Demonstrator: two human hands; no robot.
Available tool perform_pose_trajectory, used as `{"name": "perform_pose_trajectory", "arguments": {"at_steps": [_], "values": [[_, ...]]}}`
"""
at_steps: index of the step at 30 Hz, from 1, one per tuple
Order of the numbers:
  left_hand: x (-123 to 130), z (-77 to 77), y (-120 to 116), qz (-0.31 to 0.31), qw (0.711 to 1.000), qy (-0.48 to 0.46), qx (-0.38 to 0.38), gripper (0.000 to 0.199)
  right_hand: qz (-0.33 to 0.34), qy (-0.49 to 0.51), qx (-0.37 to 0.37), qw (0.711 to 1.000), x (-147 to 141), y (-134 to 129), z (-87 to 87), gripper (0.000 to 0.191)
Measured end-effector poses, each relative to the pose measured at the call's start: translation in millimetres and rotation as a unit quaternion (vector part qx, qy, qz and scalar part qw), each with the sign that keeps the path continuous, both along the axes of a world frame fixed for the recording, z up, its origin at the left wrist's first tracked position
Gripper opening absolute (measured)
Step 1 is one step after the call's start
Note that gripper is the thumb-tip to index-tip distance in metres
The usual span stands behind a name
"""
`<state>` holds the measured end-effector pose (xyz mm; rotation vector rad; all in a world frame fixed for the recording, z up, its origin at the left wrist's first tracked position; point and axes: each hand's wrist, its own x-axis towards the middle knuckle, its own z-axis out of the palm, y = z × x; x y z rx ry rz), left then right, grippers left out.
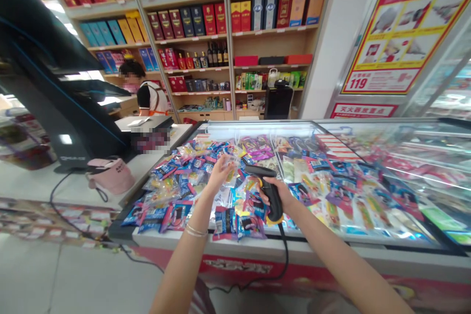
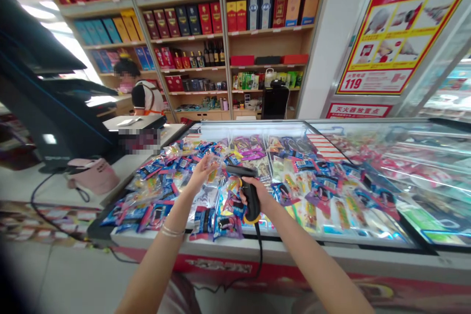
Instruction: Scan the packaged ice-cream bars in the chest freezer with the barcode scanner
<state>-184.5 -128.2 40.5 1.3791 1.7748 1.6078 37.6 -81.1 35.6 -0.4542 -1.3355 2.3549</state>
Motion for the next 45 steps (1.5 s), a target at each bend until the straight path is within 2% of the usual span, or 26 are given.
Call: {"name": "perform_pose_trajectory", "arguments": {"at_steps": [3,6,9,19,27,32,35,38,40,43,45], "values": [[12,8.7,-5,-0.013,0.995,0.095,-0.005,0.033,-0.012,0.004,-0.006,1.000,-3,0,-2.4,0.033],[23,18.3,-11,0.030,0.970,0.235,-0.054,0.034,-0.027,0.025,-0.015,0.999,-5,2,-3.9,0.032],[29,24.3,-15,0.064,0.947,0.302,-0.092,0.034,-0.030,0.044,-0.030,0.998,-6,2,-2.5,0.028],[25,19.4,-14,0.107,0.924,0.352,-0.105,0.032,-0.043,0.074,-0.059,0.995,-5,-1,3.4,0.021],[24,18.7,-14,0.092,0.932,0.337,-0.100,0.033,-0.030,0.074,-0.050,0.996,-4,1,2.3,0.022],[20,18.7,-12,0.106,0.926,0.344,-0.112,0.033,-0.005,0.070,-0.031,0.997,-5,3,0.6,0.025],[14,16.0,-11,0.118,0.927,0.337,-0.114,0.034,-0.021,0.060,-0.014,0.998,-2,4,1.9,0.029],[6,13.6,-9,0.119,0.941,0.302,-0.092,0.036,-0.087,0.088,-0.003,0.992,13,4,10.4,0.028],[2,16.0,-6,0.107,0.958,0.262,-0.052,0.037,-0.145,0.120,0.004,0.982,33,3,20.0,0.025],[9,30.7,3,0.091,0.974,0.208,0.021,0.039,-0.208,0.142,0.016,0.968,77,4,35.9,0.022],[30,46.4,13,0.072,0.979,0.185,0.052,0.038,-0.240,0.136,0.022,0.961,109,6,44.0,0.021]]}}
